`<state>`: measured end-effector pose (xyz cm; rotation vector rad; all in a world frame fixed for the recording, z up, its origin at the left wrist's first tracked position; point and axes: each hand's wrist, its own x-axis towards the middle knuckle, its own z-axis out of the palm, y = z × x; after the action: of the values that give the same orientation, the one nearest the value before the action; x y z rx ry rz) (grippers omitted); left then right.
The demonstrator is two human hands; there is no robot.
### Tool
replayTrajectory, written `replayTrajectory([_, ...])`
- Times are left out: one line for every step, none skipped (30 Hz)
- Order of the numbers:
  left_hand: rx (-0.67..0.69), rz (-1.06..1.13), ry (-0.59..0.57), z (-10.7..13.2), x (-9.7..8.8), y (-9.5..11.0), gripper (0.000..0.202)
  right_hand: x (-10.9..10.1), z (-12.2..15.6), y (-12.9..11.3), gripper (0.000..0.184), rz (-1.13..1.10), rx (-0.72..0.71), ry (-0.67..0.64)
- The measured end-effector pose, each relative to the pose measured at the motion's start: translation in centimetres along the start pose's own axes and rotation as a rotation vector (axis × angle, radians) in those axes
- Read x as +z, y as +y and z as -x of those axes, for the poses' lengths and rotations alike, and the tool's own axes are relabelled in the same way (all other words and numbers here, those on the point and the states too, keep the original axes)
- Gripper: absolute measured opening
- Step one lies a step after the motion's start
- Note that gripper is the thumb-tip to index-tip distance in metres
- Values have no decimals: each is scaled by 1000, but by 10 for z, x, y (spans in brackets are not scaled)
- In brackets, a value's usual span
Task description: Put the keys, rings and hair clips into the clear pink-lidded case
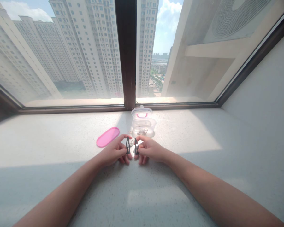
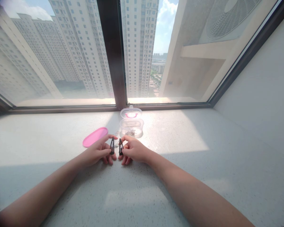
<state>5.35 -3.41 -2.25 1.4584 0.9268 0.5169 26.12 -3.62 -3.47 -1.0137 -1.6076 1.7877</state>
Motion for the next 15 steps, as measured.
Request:
replayTrajectory([-1,-7,0,0,0,0,44,0,0,0,25,-4,-2,-2])
replayTrajectory([-2,-15,1,0,0,1,44,0,0,0,25,-7,-4,-3])
replayTrajectory([-2,-22,3,0,0,1,43,0,-1,1,25,-8,-4,-4])
replayTrajectory([-3,-27,5,0,1,1,43,0,-1,1,25,-8,-4,-4])
replayTrajectory([-3,-31,7,1,1,1,42,0,-1,1,25,-5,-4,-2])
replayTrajectory([-4,-32,9,1,1,1,42,0,-1,1,25,-2,-3,0])
replayTrajectory([-3,-32,11,1,1,1,42,0,0,1,25,2,-1,2])
replayTrajectory([-3,-30,13,1,1,1,42,0,0,1,24,5,1,5])
replayTrajectory([-2,-29,13,1,1,1,43,0,0,0,24,8,4,8])
replayTrajectory([-3,-29,13,1,1,1,43,0,0,0,24,9,7,11])
replayTrajectory([-3,-29,14,1,1,2,43,1,0,0,24,9,8,13])
replayTrajectory([-3,-29,15,1,1,2,43,1,1,-1,24,9,8,14])
replayTrajectory([-5,-31,15,1,1,2,43,1,1,-1,24,9,7,15])
replayTrajectory([-6,-32,15,1,1,2,43,1,0,-1,24,9,6,15])
replayTrajectory([-6,-33,15,1,1,2,43,1,0,-1,24,9,5,14])
